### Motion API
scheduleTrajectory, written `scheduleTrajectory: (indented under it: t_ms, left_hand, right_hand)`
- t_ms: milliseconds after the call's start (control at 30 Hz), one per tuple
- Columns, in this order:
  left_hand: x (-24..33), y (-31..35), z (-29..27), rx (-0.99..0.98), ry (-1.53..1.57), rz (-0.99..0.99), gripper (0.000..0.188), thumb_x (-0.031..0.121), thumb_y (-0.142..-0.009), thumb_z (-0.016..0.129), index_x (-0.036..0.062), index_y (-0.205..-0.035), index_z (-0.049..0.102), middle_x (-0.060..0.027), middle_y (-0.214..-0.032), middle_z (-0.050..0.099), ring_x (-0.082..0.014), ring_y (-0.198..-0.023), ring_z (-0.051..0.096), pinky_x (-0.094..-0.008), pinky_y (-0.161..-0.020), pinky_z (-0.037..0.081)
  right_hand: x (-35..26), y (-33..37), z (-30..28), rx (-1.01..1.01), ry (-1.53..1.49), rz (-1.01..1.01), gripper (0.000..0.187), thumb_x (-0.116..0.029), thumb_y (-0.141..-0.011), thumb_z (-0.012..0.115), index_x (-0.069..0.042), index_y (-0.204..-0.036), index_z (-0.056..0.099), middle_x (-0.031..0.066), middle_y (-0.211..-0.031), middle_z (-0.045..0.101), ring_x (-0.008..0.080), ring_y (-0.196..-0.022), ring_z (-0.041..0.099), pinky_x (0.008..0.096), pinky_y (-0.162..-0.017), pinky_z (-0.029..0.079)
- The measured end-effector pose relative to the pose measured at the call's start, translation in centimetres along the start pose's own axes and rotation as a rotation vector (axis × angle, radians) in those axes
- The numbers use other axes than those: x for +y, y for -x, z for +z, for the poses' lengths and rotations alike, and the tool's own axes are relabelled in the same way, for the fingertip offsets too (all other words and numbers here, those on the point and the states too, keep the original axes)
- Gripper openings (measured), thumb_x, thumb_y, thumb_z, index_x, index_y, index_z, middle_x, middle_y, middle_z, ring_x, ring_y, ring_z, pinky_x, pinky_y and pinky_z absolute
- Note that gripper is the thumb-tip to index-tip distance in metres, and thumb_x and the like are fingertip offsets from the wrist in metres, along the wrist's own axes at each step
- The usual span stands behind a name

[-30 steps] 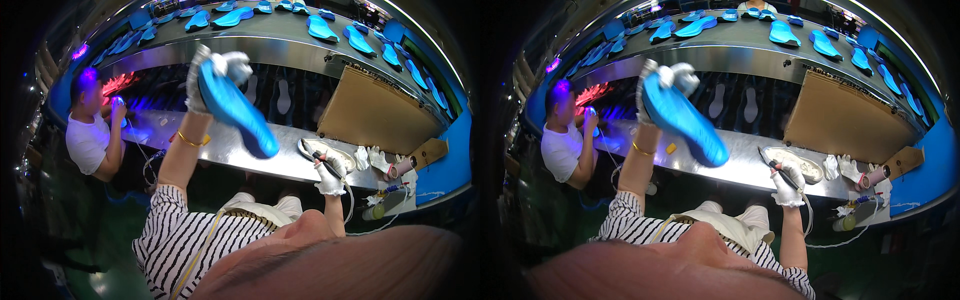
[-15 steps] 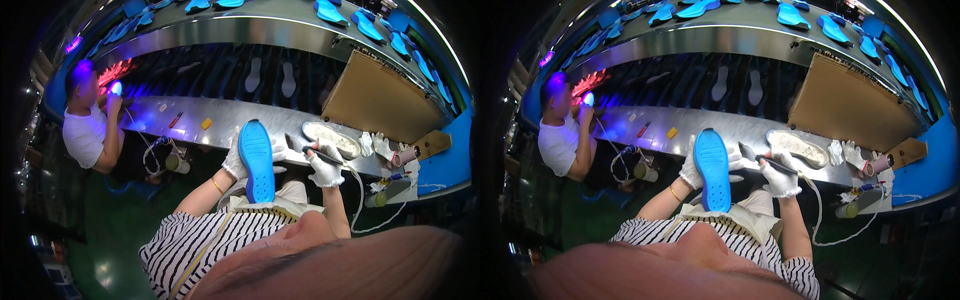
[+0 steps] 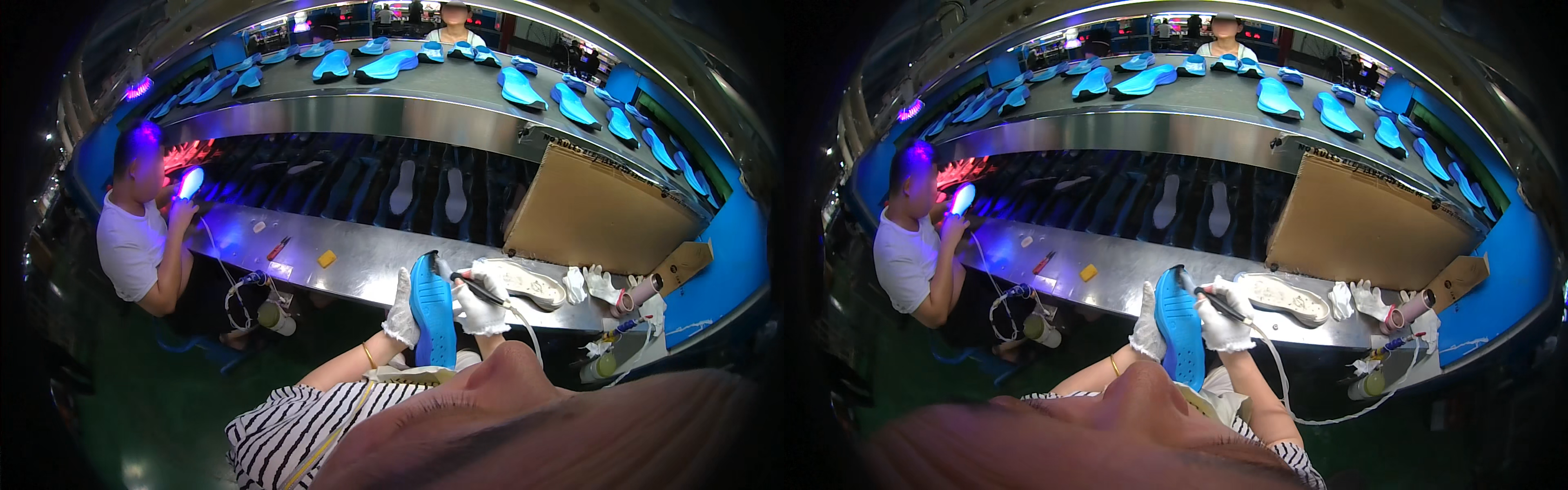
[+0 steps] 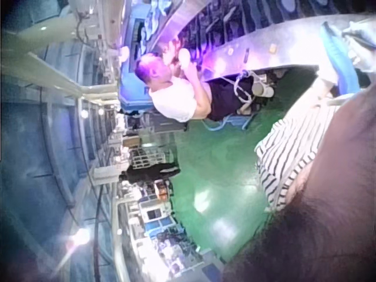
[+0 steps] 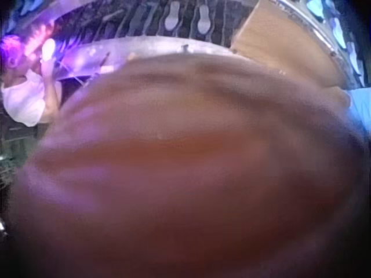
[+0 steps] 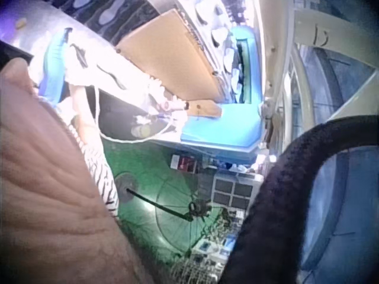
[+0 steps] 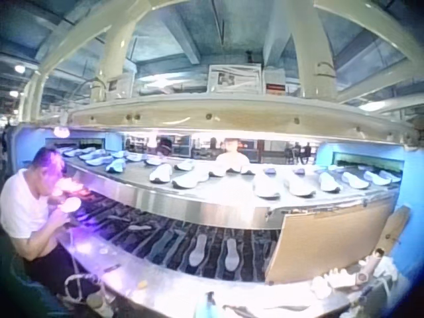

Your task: The person applies a liquid substance to blue shoe soles using a handheld applicator tool, then places each finished sole onto a moving conveyor belt above the workbench.

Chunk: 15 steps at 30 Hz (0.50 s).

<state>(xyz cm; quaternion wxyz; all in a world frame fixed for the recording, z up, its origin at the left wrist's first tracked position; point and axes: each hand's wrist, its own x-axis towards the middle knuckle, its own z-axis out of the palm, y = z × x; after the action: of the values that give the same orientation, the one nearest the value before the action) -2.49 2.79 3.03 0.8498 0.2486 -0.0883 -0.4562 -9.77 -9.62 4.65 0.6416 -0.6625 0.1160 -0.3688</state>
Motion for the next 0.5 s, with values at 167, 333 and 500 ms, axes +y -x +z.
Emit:
scheduleTrajectory:
  t_ms: [167,333,500]
  left_hand:
    - [-0.3,-0.4,-1.4,-0.002,0.058,0.02,0.075,0.072,-0.089,0.041,0.0124,-0.133,0.051,-0.0116,-0.127,0.06,-0.0263,-0.111,0.06,-0.0421,-0.098,0.05]
    - [0.3,-0.9,-2.4,0.009,0.028,0.015,0.075,0.071,-0.09,0.043,0.0136,-0.137,0.048,-0.0121,-0.129,0.058,-0.027,-0.113,0.059,-0.0425,-0.1,0.049]
    - [1.1,-0.9,-2.4,0.054,0.032,-0.06,0.088,0.076,-0.086,0.043,0.0048,-0.139,0.044,-0.0174,-0.131,0.056,-0.0304,-0.115,0.058,-0.0445,-0.101,0.048]
  right_hand:
    - [0.0,1.0,-0.4,-0.243,-0.063,-0.062,0.022,0.003,-0.083,0.065,-0.004,-0.102,0.056,0.0077,-0.091,0.064,0.0118,-0.076,0.064,0.0273,-0.072,0.053]
    - [0.1,0.9,-0.7,-0.146,-0.042,-0.058,0.021,0.004,-0.082,0.065,-0.003,-0.101,0.057,0.0081,-0.092,0.063,0.0125,-0.077,0.062,0.0267,-0.068,0.052]
    - [0.0,2.5,-0.5,-0.383,0.093,-0.077,0.022,0.001,-0.08,0.07,-0.003,-0.099,0.062,0.0048,-0.09,0.065,0.0114,-0.079,0.063,0.0279,-0.073,0.051]
